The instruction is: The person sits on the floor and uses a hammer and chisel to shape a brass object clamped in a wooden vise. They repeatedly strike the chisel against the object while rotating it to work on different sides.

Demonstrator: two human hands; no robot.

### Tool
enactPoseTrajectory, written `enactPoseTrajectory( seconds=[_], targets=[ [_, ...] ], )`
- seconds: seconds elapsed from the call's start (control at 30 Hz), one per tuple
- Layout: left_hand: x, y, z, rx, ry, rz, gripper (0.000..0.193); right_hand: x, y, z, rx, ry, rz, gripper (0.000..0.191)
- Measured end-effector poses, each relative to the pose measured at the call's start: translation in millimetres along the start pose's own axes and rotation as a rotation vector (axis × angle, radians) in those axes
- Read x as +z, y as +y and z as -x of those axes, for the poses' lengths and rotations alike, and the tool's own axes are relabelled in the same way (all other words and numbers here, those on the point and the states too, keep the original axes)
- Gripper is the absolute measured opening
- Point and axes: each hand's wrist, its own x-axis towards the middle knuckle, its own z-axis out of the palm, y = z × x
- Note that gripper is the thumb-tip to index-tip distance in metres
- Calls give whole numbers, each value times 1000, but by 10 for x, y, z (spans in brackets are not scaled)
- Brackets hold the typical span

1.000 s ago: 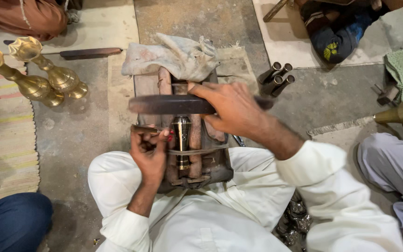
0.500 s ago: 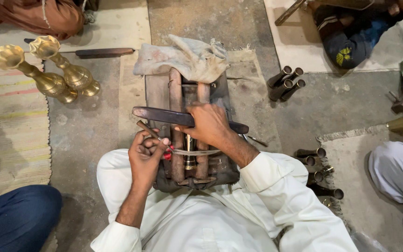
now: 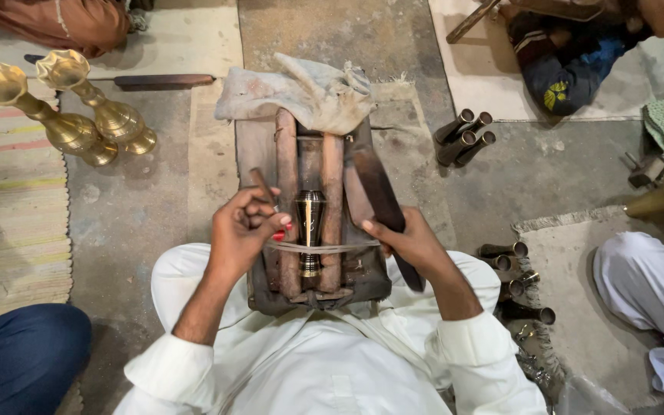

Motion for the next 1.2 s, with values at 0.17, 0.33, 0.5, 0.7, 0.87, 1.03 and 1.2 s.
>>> enactPoseTrajectory(
  seconds=[0.17,0.33,0.5,0.7,0.87,1.03,1.2],
  targets=[
    [152,313,-257,-35,-238,-252,31,-124,232,303,165,-10,-297,38],
    [303,461,-520,343,-506,-484,33,-124,377,516,83,-5,-287,45],
    [407,433,-633,397,-663,-826,32,-67,489,563,-92,213,35,51],
    [443,403,-692,398,-745,-988,34,-21,264,618,-114,724,383,44],
    [468,412,-712,430,-745,-922,36,-173,42,643,-572,622,814,58],
    [473,486,-699,379,-746,-987,36,-228,12,625,-397,582,742,55],
    [323,504,-565,490,-540,-688,27,-304,-68,627,-374,413,949,58]
  ],
)
